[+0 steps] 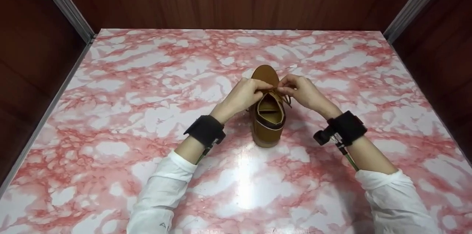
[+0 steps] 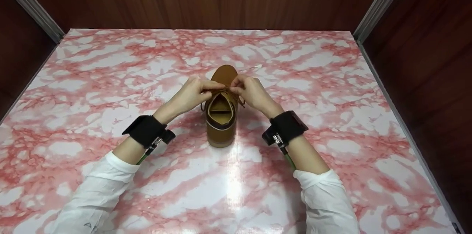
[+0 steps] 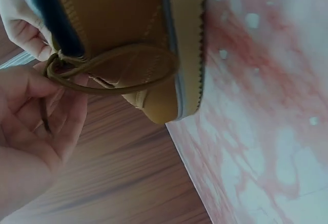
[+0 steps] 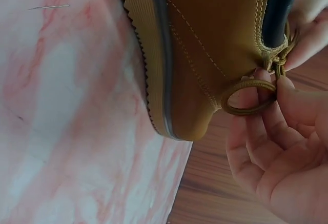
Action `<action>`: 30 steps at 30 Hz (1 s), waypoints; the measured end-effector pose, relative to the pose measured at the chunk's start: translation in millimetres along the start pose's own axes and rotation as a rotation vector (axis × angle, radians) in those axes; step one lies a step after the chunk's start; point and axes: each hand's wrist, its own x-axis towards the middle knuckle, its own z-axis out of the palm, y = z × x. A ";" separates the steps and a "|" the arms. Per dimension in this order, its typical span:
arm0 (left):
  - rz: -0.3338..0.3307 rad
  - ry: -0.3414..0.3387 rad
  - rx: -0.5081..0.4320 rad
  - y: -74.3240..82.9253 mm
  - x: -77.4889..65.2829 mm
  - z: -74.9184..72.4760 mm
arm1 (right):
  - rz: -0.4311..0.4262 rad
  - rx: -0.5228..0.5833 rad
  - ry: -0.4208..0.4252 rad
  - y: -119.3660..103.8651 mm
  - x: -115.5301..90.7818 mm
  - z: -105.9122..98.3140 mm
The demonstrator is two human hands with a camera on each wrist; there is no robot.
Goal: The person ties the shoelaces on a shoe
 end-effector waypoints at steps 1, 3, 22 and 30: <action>0.021 0.003 0.021 -0.8 -2.3 1.5 | -0.004 -0.021 0.006 1.0 0.0 0.2; 0.071 0.017 0.066 -2.3 -5.9 4.3 | -0.012 -0.063 0.017 2.1 -0.4 0.7; -0.242 0.016 -0.006 -10.0 -24.6 16.7 | 0.195 0.092 -0.059 4.8 -22.3 9.3; -0.237 0.033 0.000 -10.9 -22.6 17.6 | 0.160 0.186 -0.030 6.9 -21.7 11.6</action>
